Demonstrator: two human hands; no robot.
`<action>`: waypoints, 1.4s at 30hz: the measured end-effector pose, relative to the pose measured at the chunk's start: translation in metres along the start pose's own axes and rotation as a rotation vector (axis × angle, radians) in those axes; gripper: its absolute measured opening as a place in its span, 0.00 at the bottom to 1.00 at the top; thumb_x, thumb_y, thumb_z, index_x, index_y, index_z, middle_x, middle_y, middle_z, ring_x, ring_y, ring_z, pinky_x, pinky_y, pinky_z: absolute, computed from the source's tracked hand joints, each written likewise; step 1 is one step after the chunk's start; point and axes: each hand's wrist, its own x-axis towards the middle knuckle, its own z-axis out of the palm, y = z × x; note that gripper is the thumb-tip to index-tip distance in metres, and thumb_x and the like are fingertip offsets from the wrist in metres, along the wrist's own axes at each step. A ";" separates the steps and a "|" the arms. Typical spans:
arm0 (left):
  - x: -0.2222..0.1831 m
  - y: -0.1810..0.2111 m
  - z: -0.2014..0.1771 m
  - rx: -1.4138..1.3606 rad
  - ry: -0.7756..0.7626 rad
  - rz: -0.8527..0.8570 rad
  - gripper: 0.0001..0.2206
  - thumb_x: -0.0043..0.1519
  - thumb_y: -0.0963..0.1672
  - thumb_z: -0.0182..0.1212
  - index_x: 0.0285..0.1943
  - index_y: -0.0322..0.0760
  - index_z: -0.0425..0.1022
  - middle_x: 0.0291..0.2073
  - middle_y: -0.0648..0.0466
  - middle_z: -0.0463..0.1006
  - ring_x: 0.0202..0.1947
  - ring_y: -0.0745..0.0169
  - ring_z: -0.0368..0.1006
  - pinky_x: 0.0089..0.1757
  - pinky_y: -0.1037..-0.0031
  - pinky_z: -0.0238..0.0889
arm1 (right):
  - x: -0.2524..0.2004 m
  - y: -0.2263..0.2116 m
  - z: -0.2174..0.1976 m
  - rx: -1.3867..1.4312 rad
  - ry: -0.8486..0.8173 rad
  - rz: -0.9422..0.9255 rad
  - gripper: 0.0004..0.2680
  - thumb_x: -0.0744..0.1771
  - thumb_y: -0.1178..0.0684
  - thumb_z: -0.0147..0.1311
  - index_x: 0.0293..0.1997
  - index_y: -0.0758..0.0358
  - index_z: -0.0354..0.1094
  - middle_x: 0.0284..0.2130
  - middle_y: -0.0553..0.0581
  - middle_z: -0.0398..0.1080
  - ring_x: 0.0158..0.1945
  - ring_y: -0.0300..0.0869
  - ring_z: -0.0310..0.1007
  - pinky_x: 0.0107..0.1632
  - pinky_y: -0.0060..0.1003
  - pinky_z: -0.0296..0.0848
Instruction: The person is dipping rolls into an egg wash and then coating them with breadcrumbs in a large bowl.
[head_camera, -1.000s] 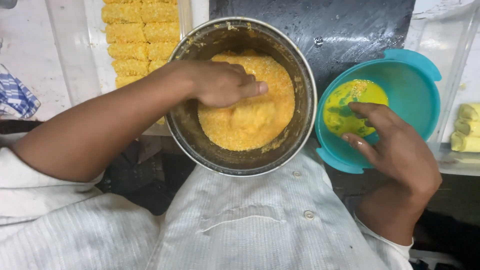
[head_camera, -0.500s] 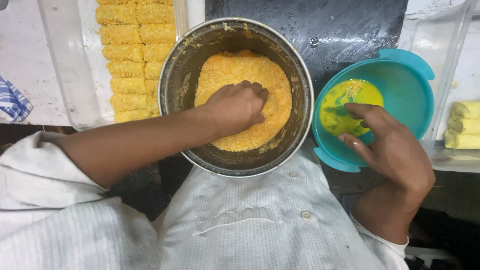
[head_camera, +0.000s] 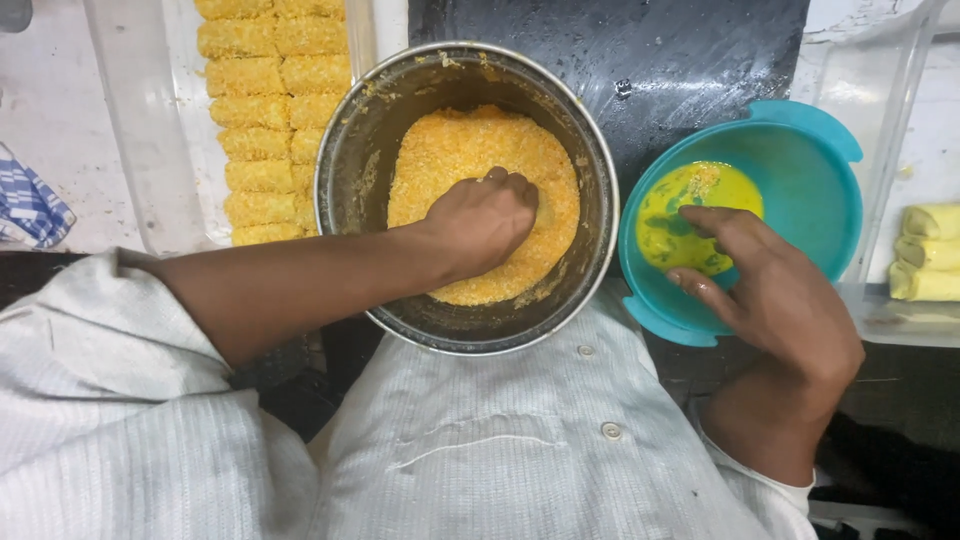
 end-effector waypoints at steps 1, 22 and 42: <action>-0.004 0.001 -0.012 0.001 0.000 0.000 0.12 0.58 0.32 0.48 0.50 0.22 0.68 0.37 0.38 0.73 0.38 0.41 0.71 0.29 0.57 0.72 | 0.000 0.001 0.000 0.000 0.001 0.000 0.22 0.64 0.46 0.54 0.64 0.62 0.60 0.57 0.55 0.68 0.56 0.48 0.67 0.53 0.44 0.66; -0.007 -0.004 -0.059 -0.560 -0.358 -0.177 0.35 0.59 0.51 0.62 0.72 0.33 0.55 0.59 0.43 0.71 0.52 0.51 0.73 0.49 0.68 0.67 | 0.004 -0.003 -0.003 0.024 -0.040 0.002 0.22 0.64 0.47 0.54 0.64 0.62 0.60 0.58 0.56 0.67 0.61 0.47 0.65 0.58 0.43 0.64; -0.199 -0.205 -0.066 -0.889 0.101 -0.675 0.20 0.62 0.51 0.57 0.57 0.37 0.67 0.46 0.52 0.75 0.41 0.57 0.74 0.42 0.69 0.70 | 0.008 -0.006 -0.004 0.156 -0.042 0.304 0.24 0.62 0.58 0.55 0.67 0.70 0.58 0.57 0.69 0.67 0.57 0.55 0.69 0.54 0.49 0.70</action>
